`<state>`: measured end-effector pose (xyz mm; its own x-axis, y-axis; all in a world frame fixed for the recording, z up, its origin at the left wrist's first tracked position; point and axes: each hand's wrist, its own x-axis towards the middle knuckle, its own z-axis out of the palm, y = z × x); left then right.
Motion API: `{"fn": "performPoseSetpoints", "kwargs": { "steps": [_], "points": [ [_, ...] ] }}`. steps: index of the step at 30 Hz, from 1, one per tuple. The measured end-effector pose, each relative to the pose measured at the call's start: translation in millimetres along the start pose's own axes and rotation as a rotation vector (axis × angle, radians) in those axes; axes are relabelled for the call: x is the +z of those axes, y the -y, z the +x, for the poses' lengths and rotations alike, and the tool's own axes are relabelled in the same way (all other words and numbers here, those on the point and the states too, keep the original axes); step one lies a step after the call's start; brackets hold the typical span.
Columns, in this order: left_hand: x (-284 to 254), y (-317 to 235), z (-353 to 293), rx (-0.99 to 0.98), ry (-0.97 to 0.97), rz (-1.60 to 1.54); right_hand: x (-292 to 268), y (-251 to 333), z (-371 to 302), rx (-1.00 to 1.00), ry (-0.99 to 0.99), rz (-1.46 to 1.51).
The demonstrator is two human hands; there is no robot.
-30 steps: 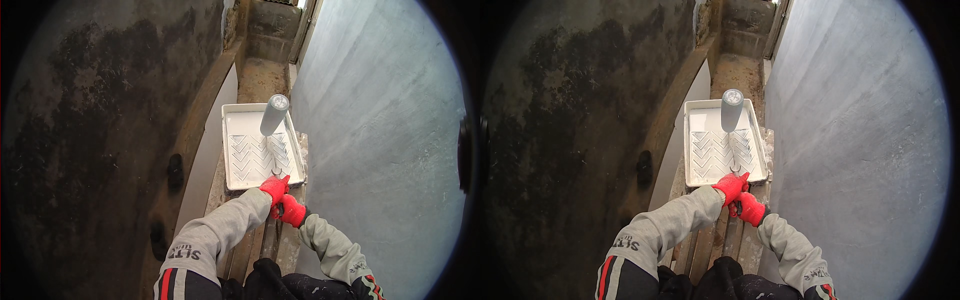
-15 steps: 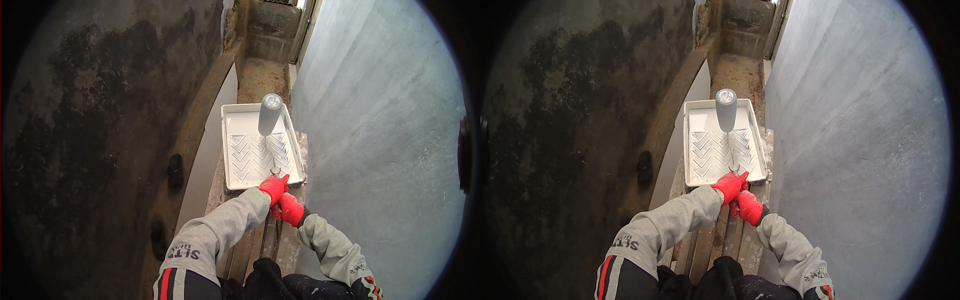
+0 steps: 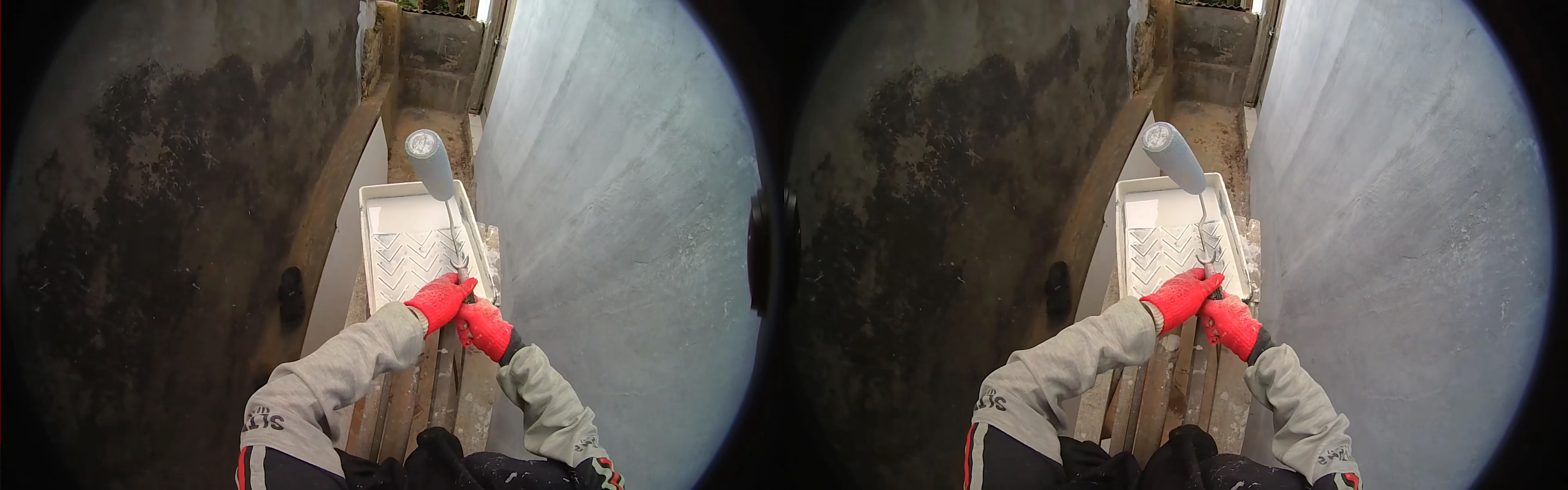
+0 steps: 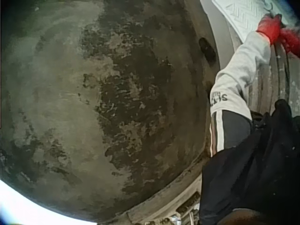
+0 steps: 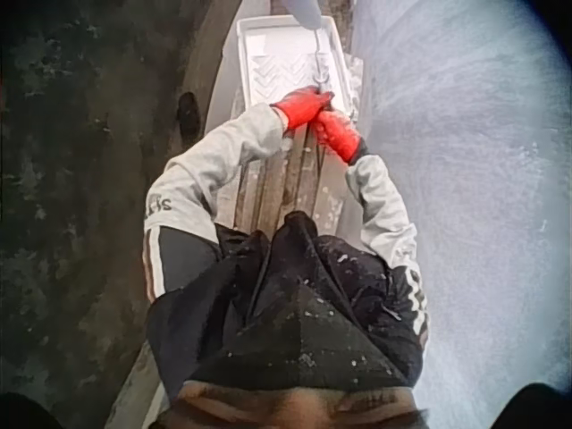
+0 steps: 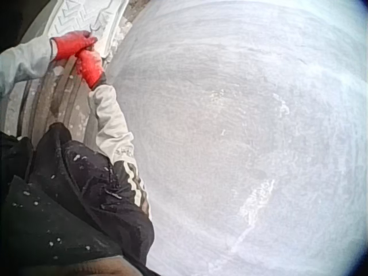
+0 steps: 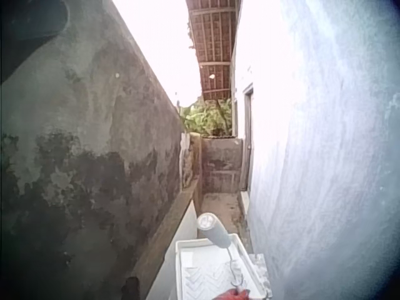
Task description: The person paints a wall using a paint roller, rolls the paint roller in a paint tray, and applies paint onto the wall.
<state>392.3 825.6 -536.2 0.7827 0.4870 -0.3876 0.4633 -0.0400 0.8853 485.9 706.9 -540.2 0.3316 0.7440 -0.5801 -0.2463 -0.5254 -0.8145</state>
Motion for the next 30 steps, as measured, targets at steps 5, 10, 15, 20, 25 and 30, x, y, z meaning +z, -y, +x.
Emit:
{"fn": "performPoseSetpoints", "kwargs": {
  "steps": [5,10,15,20,25,30],
  "points": [
    [-12.7,-6.1,-27.3,0.098,0.04,0.051,2.0,12.3,-6.1,-0.076,0.019,-0.085],
    [-5.7,-4.7,-58.9,0.171,-0.052,-0.011,7.4,15.3,-12.6,-0.1,-0.038,-0.116],
    [-1.6,0.6,-71.6,0.16,-0.024,-0.111,15.0,16.6,-16.5,-0.106,-0.049,-0.157],
    [12.0,10.0,-72.0,0.171,-0.139,-0.168,18.7,17.1,-21.1,-0.1,-0.087,-0.239],
    [14.6,12.6,-71.1,0.138,-0.112,-0.256,18.7,18.6,-21.8,-0.123,-0.093,-0.306],
    [18.4,11.6,-75.6,0.164,-0.178,-0.192,20.4,19.7,-24.3,-0.107,-0.121,-0.31]
  ]
}}
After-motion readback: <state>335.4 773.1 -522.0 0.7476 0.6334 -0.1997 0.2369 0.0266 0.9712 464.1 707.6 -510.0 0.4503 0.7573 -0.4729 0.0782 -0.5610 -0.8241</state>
